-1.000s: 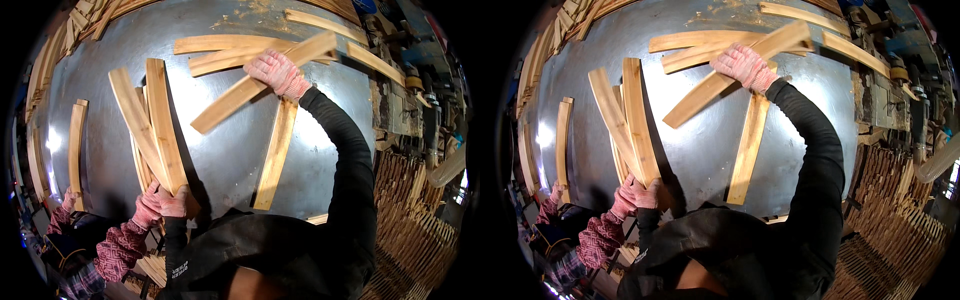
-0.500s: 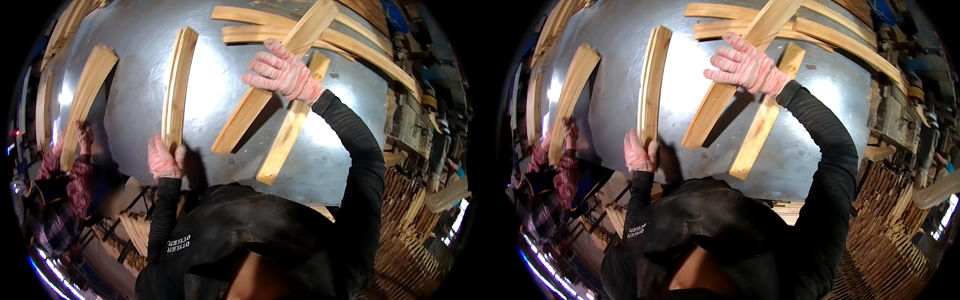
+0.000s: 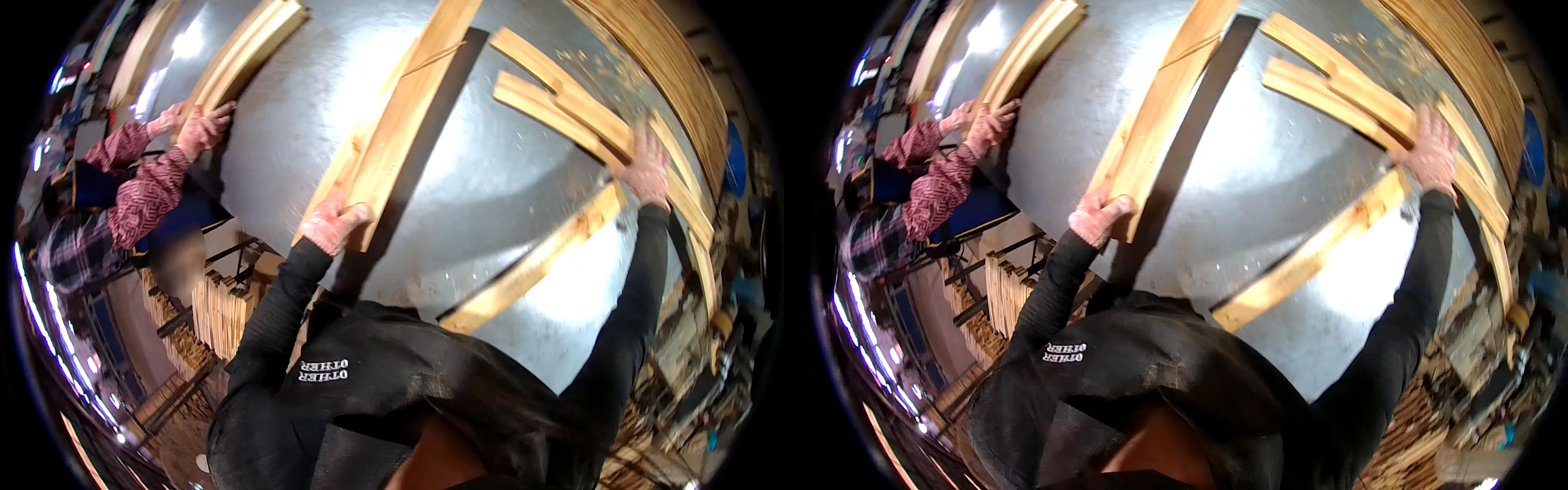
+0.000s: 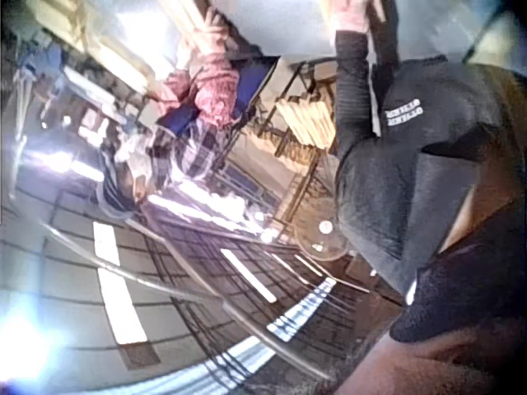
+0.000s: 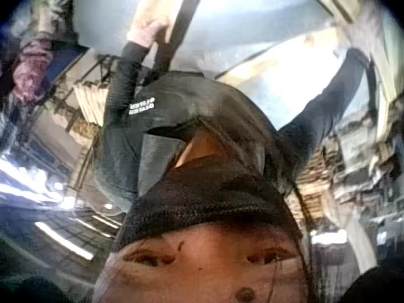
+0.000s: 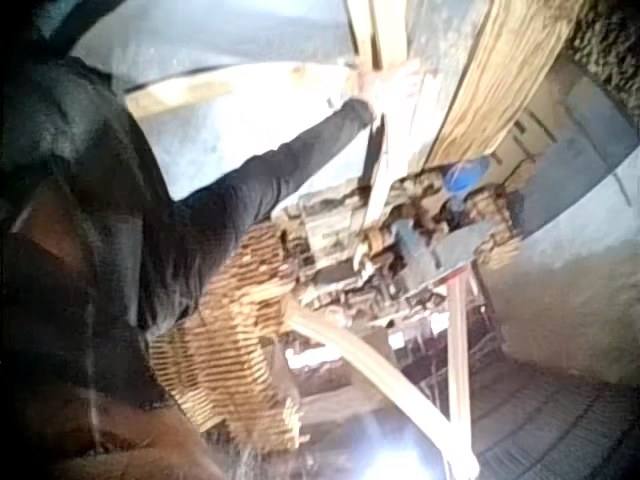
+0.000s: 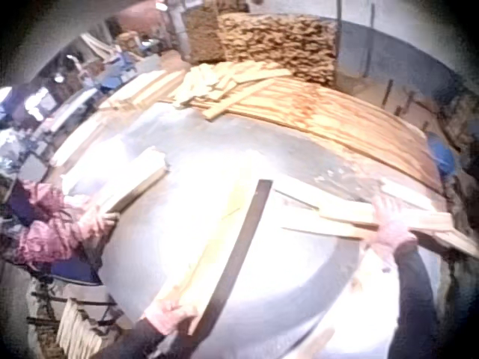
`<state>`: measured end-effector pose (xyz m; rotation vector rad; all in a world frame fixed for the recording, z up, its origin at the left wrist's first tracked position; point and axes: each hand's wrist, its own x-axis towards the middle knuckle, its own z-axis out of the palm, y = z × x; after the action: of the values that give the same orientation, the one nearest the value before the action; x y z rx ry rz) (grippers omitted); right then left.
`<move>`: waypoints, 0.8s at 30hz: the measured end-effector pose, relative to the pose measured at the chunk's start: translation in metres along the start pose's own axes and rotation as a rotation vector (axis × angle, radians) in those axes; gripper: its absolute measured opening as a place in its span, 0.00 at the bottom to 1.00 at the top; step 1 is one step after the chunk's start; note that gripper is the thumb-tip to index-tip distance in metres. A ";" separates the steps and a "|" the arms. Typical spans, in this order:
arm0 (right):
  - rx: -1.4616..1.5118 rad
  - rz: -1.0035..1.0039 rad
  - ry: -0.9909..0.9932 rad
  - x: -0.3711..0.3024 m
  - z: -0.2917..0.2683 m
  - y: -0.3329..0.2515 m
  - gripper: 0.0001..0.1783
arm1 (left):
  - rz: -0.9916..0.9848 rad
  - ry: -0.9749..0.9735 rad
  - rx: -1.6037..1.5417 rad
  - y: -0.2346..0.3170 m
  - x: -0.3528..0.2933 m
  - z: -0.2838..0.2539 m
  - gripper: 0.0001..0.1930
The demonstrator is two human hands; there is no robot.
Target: The person repeatedly picks up wooden planks from a metal table, inspects them, and places them into organized stacks. The person wears pink gloves and handles the planks one at a time or in small groups, moving them across the table surface.
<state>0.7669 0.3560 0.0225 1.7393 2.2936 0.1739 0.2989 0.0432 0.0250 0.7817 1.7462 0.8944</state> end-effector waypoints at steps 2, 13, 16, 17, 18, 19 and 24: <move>0.015 0.014 -0.108 0.012 -0.011 0.008 0.59 | 0.033 0.135 0.169 -0.010 0.016 -0.053 0.19; 0.182 0.058 -0.319 0.000 0.002 -0.004 0.38 | -0.104 0.481 1.287 -0.040 0.043 -0.142 0.24; 0.225 -0.008 -0.114 -0.009 -0.011 -0.036 0.31 | 0.582 0.612 0.919 -0.019 0.035 -0.088 0.30; 0.271 0.014 -0.100 -0.013 -0.032 -0.055 0.31 | 0.573 0.503 0.586 -0.011 0.030 -0.053 0.31; 0.333 0.021 -0.273 -0.007 -0.060 -0.070 0.31 | 0.441 0.396 0.314 -0.012 0.022 -0.015 0.29; 0.393 0.050 -0.447 -0.003 -0.081 -0.078 0.32 | 0.370 0.218 0.345 0.019 0.011 0.025 0.29; -0.095 -0.551 0.111 -0.049 -0.011 -0.133 0.33 | -0.006 -0.695 -0.788 -0.014 0.008 0.193 0.31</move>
<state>0.6531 0.2724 0.0061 1.0214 2.6922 0.2691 0.4776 0.0836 -0.0379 0.4609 0.6925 1.0377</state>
